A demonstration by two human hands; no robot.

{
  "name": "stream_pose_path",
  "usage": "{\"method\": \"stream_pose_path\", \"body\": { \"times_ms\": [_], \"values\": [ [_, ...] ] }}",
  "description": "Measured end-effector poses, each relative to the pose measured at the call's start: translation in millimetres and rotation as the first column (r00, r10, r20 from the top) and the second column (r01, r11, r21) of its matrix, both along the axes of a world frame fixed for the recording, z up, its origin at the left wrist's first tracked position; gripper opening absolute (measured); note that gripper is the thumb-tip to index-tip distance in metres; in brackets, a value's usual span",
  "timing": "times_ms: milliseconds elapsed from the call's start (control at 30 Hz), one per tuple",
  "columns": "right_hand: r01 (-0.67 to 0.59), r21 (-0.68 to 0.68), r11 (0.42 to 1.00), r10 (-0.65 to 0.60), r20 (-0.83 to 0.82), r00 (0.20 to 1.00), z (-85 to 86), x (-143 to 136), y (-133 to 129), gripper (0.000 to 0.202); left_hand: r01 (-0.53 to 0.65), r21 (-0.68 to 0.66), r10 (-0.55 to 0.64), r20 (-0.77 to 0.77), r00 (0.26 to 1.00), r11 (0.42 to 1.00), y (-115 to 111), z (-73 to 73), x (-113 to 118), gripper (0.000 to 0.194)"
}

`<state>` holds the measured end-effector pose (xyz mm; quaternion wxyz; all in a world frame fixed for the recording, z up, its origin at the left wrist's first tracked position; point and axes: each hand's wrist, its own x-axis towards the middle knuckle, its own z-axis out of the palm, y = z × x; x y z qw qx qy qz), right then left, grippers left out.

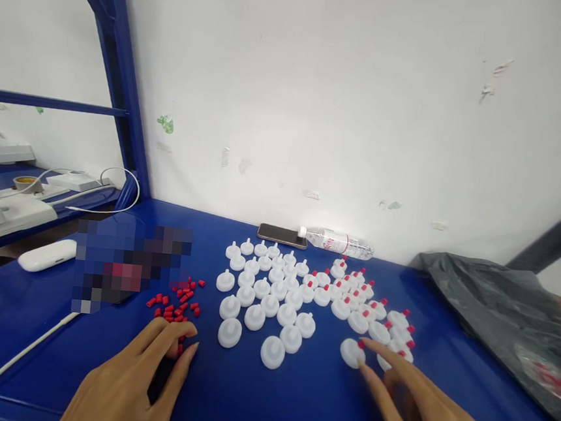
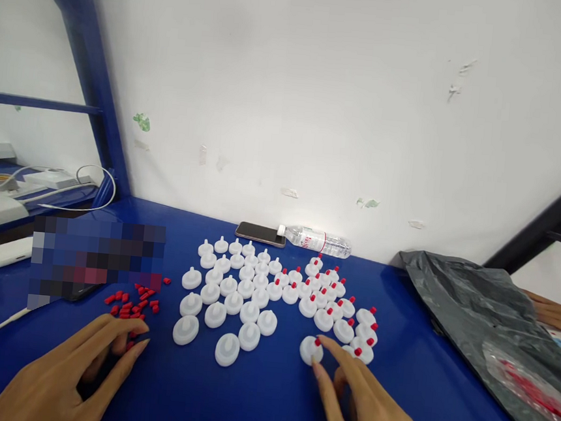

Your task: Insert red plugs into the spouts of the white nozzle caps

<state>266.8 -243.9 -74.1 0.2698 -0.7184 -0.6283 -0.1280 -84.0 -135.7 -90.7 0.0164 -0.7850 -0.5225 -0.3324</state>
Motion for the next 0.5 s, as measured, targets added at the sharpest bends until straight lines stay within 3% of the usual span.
{"method": "stream_pose_path", "body": {
  "times_ms": [133, 267, 500],
  "values": [
    [-0.07, -0.003, 0.998, 0.069, -0.024, 0.997, -5.0, -18, 3, 0.05, -0.004, -0.011, 0.004, 0.009, 1.0, 1.0, 0, -3.5, -2, 0.023],
    [-0.077, -0.057, 0.995, 0.078, 0.018, 0.997, -9.5, -20, 10, 0.037, -0.013, -0.016, 0.014, 0.031, 0.999, 1.0, -1, -3.4, -1, 0.025],
    [-0.219, 0.087, 0.972, 0.22, -0.009, 0.975, 2.4, -36, 7, 0.032, -0.122, 0.05, 0.116, 0.109, 0.987, 0.991, -15, 16.4, 11, 0.022]
  ]
}}
